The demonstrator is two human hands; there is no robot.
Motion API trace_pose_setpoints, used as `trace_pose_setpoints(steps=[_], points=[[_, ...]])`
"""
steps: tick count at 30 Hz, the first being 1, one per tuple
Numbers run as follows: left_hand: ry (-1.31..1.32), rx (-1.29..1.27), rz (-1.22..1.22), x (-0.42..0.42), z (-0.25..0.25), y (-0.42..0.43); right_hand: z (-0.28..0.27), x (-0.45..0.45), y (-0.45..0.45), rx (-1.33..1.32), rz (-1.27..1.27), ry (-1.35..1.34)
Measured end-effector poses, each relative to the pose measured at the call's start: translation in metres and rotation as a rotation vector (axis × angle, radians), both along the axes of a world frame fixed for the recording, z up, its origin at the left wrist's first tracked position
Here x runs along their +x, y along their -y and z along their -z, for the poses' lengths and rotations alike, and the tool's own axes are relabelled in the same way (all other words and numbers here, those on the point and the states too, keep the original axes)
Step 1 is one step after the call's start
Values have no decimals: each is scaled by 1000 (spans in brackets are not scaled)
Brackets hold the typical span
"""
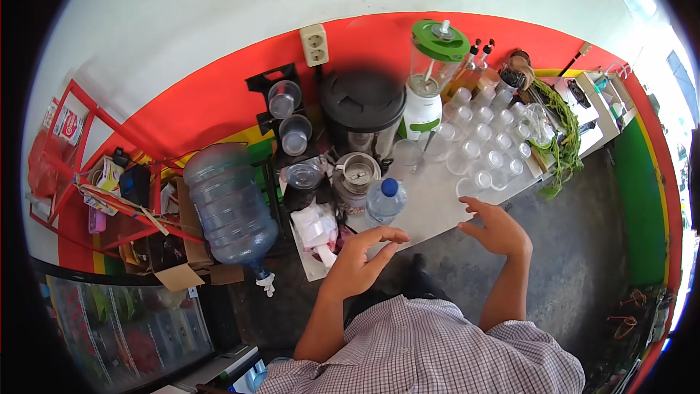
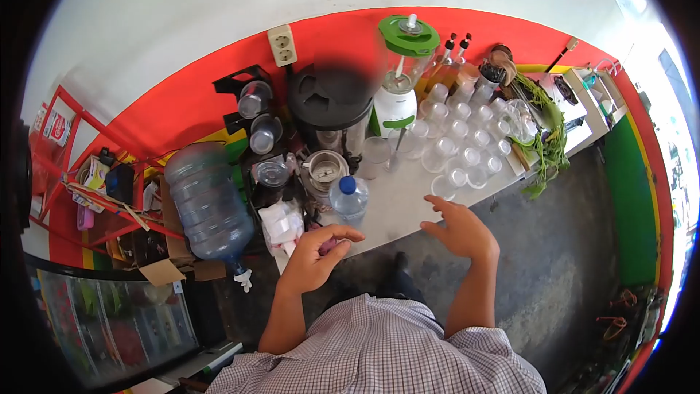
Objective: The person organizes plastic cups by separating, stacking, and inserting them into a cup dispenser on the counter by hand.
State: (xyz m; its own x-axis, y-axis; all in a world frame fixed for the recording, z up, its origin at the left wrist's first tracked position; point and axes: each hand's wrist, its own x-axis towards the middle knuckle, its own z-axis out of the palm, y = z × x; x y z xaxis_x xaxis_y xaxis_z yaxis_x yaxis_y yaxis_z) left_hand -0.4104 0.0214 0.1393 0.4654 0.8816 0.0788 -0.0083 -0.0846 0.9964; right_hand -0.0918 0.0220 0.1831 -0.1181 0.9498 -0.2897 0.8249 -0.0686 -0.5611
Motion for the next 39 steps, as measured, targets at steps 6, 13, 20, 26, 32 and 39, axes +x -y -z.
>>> trace_pose_setpoints(steps=[6, 13, 20, 26, 32, 39], points=[[-77, 18, -13, 58, 8, 1, 11, 79, -18, 23, 72, 50], [-176, -25, -16, 173, 36, -21, 34, 161, -36, 40, 34, -151], [-206, -244, -28, 265, 98, -20, 106, 228, -30, 26, -197, -164], [-245, -341, -282, 314, 125, -15, 120, 243, -39, -64, -303, -241], [-258, -360, -264, 324, 138, -37, 146, 228, -64, 49, -204, -365], [-338, -321, -314, 343, 192, -63, 194, 190, -95, 229, -166, -163]])
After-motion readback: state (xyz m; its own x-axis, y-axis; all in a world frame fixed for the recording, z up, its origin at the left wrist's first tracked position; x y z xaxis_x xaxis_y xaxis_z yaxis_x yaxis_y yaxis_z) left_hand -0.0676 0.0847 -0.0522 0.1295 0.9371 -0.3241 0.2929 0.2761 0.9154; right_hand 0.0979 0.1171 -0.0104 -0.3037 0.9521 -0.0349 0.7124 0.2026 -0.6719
